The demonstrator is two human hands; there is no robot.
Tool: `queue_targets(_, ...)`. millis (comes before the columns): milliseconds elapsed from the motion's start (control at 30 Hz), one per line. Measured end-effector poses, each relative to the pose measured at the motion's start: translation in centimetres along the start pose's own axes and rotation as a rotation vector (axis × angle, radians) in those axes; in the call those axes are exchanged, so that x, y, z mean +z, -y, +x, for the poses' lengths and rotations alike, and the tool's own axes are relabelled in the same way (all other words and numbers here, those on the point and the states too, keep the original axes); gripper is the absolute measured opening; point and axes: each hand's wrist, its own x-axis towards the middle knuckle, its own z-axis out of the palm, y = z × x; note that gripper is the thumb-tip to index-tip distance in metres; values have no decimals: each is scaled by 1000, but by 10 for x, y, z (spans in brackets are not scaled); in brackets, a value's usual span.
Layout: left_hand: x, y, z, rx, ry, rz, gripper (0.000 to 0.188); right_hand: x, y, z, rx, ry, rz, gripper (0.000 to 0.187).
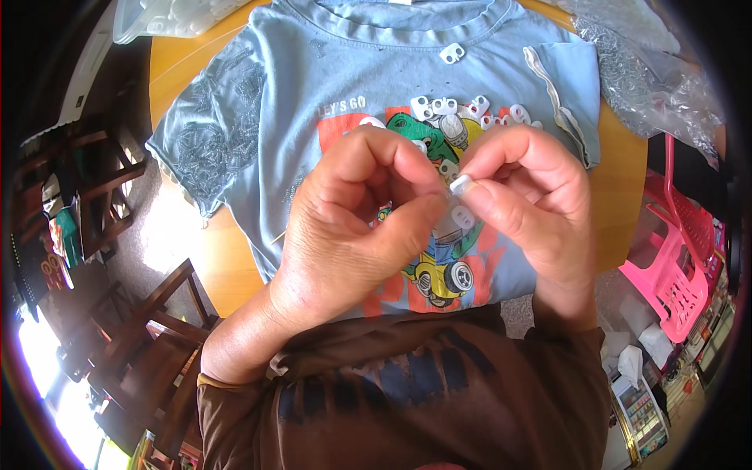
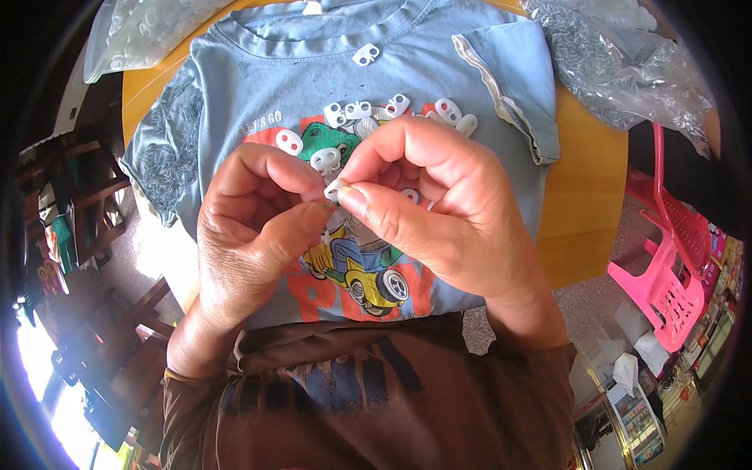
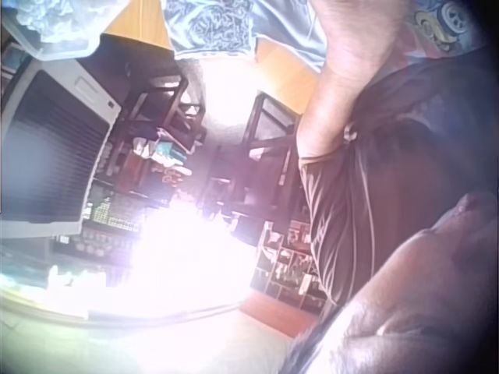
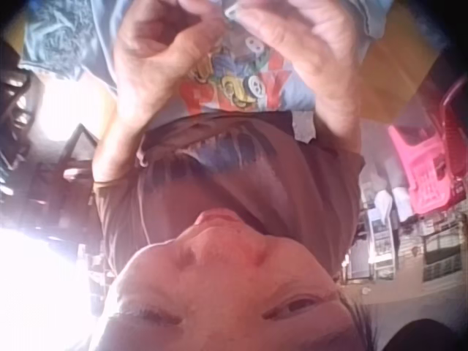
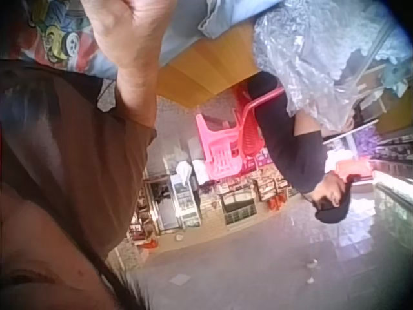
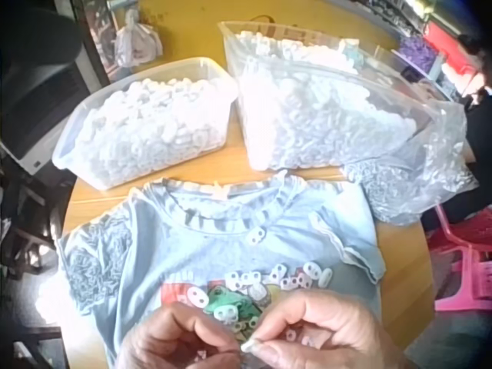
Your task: Assembling small white plastic components using a thin metal pin.
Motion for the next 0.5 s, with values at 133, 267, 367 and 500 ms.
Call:
queue_targets(133, 2, 1, -1, -12, -18, 13, 19, 0, 0, -2, 22, -32, -108, 9)
queue_targets(267, 3, 3, 0, -10, -26, 31, 19, -2, -3, -2, -61, -2, -165, 9)
queue_targets(367, 3, 5, 0, 39, -41, 38, 21, -2, -3, -2, -51, 4, -144, 9)
queue_targets(500, 3, 2, 0, 16, -37, 41, 20, -1, -3, -2, -35, 11, -145, 10)
